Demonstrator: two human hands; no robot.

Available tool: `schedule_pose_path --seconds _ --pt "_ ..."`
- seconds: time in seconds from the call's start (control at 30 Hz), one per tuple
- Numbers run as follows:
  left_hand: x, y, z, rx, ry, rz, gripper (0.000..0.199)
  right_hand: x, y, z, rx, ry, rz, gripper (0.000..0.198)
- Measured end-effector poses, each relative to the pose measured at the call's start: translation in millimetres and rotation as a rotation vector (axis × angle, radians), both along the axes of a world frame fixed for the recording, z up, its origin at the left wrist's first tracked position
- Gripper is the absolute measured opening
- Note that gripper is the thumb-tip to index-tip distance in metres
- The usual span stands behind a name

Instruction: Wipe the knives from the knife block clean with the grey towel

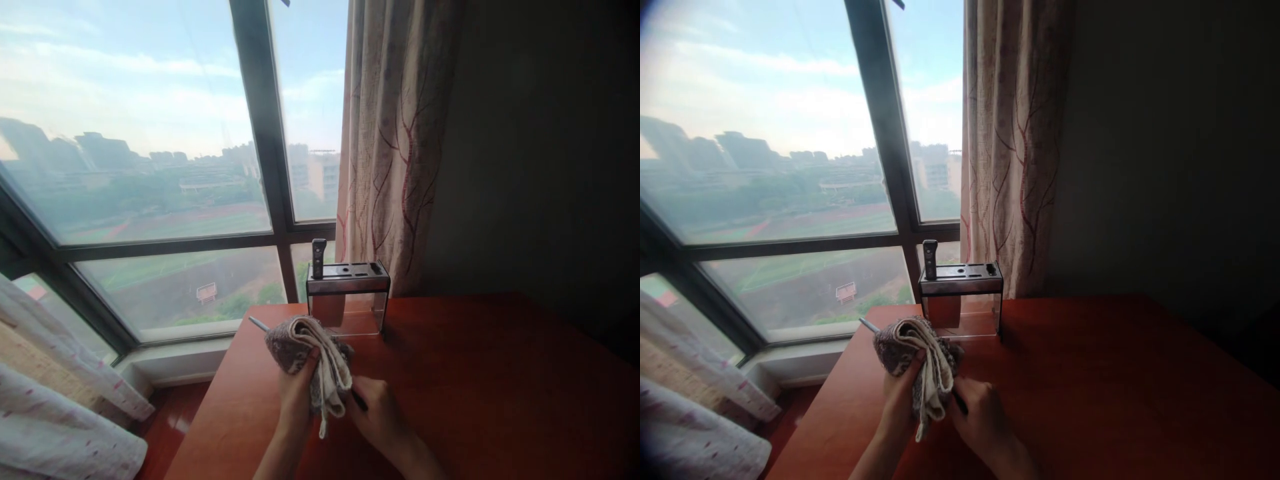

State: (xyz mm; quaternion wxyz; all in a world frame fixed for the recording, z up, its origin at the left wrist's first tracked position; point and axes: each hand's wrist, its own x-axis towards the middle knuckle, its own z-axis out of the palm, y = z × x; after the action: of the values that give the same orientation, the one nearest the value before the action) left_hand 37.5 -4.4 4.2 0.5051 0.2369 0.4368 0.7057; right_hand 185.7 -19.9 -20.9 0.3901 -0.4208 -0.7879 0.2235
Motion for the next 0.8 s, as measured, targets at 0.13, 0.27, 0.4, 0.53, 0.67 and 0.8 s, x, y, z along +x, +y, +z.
schedule_pose_path --seconds 0.13,0.27,0.4,0.53,0.67,0.8 --pt "-8 5 3.5 -0.012 0.019 0.036 0.040 0 -3 2 0.227 -0.201 -0.049 0.015" --pt "-25 12 11.4 -0.062 -0.007 0.153 0.034 7 0 9 0.352 -0.251 -0.045 0.024" --pt "-44 18 20.1 -0.094 -0.070 0.296 0.023 23 5 16 0.396 -0.217 -0.044 0.031" --pt "-51 21 21.5 -0.089 -0.106 0.337 0.018 37 12 19 0.383 -0.142 -0.104 0.032" --pt "-49 21 16.4 -0.066 -0.158 0.217 0.016 43 16 16 0.350 -0.101 -0.124 0.029" --pt "-46 18 14.6 0.002 -0.204 0.096 0.024 42 14 13 0.292 -0.075 -0.115 0.025"
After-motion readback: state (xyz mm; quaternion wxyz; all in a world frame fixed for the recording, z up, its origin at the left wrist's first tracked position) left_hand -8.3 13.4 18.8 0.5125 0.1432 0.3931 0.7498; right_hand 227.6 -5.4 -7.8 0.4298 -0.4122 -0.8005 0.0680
